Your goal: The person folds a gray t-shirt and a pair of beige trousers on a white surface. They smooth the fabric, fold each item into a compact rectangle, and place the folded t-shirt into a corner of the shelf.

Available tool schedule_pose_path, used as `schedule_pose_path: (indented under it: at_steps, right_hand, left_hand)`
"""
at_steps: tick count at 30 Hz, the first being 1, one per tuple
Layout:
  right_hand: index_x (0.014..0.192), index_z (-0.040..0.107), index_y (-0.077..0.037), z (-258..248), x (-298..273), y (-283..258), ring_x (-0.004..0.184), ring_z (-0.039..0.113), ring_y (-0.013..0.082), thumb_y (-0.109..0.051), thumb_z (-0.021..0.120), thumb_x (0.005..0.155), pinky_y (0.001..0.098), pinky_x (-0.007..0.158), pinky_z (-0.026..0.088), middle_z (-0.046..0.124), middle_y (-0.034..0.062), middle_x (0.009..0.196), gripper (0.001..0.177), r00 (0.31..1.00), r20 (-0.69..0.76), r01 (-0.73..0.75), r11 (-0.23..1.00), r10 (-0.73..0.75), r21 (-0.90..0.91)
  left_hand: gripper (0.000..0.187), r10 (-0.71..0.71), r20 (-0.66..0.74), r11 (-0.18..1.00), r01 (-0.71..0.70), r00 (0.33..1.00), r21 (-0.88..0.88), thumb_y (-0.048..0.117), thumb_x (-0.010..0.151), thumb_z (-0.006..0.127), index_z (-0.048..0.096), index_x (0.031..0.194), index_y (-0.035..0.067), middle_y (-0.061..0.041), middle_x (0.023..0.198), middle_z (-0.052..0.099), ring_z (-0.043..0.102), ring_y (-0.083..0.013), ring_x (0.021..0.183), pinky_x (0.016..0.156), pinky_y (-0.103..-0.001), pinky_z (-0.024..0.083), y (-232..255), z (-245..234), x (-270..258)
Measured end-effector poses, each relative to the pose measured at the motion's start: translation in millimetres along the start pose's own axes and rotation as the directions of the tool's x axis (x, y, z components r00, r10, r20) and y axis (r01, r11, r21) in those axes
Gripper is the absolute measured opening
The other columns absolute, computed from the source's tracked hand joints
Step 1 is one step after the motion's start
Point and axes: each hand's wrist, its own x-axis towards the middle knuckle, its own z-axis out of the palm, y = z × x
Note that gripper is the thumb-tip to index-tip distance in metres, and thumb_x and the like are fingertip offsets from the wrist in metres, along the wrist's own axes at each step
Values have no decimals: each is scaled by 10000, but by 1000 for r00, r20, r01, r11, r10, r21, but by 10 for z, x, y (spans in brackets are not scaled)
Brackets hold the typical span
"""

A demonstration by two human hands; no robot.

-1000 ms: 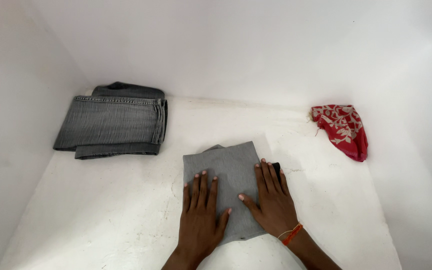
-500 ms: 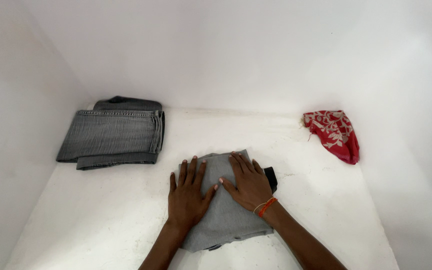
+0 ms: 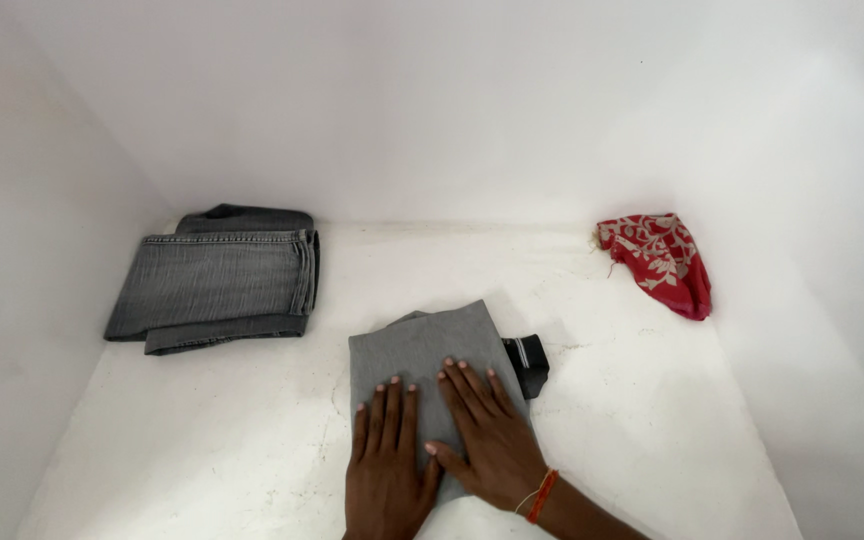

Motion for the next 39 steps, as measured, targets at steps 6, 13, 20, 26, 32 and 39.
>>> schedule_pose_path:
  at_steps: [6,13,20,26,32,39]
  right_hand:
    - [1567,202,70,-68,-130,211,1555,75,328,-742,301,998,503,1225,31,169,236,1667,996,997,-20,-79,986,77,-147]
    - [1583,195,12,-123,-192,545,1559,79,290,-794,306,928,499,1239,38,167,176,1669,1044,994,-98,-63,963,39,-260]
    - [1581,210,-6,-420,101,705,1562,91,280,-636,384,993,502,1248,44,156,179,1680,879,993,114,-1,991,16,-135]
    - [1589,222,25,-12,315,203,1595,81,310,-404,408,1058,485,1275,67,158,207,1709,707,986,69,161,981,-154,-109]
    - [1604,166,5,-49,254,320,1566,73,284,-567,422,997,474,1251,50,151,190,1692,872,996,29,87,983,-83,-163]
    - [1593,147,-12,-225,224,798,1555,53,303,-765,389,927,507,1230,34,143,182,1671,1034,977,43,-194,960,207,-200]
  left_hand:
    - [828,-25,-95,999,23,995,-24,561,953,506,301,1526,0,-238,1603,245,174,-357,1502,1177,-576,108,-16,-47,-59]
    - [782,-65,-115,998,67,991,11,537,926,503,321,1503,42,-254,1593,221,145,-413,1530,1178,-619,98,83,19,-295]
    - [779,-79,114,989,92,990,-115,467,980,519,262,1486,-66,-340,1629,141,72,-490,1535,1198,-652,40,391,12,-320]
    - [644,-89,-134,994,80,987,-69,228,1003,450,283,1543,-80,-333,1622,240,180,-450,1542,1243,-552,96,314,-97,103]
    - [670,27,-99,996,-35,995,-84,232,953,466,312,1548,-36,-308,1600,279,219,-425,1503,1216,-554,110,287,-88,-5]
    - [624,-2,-99,994,-9,995,-111,264,999,442,354,1515,-76,-276,1606,318,260,-395,1515,1231,-542,149,264,-51,-4]
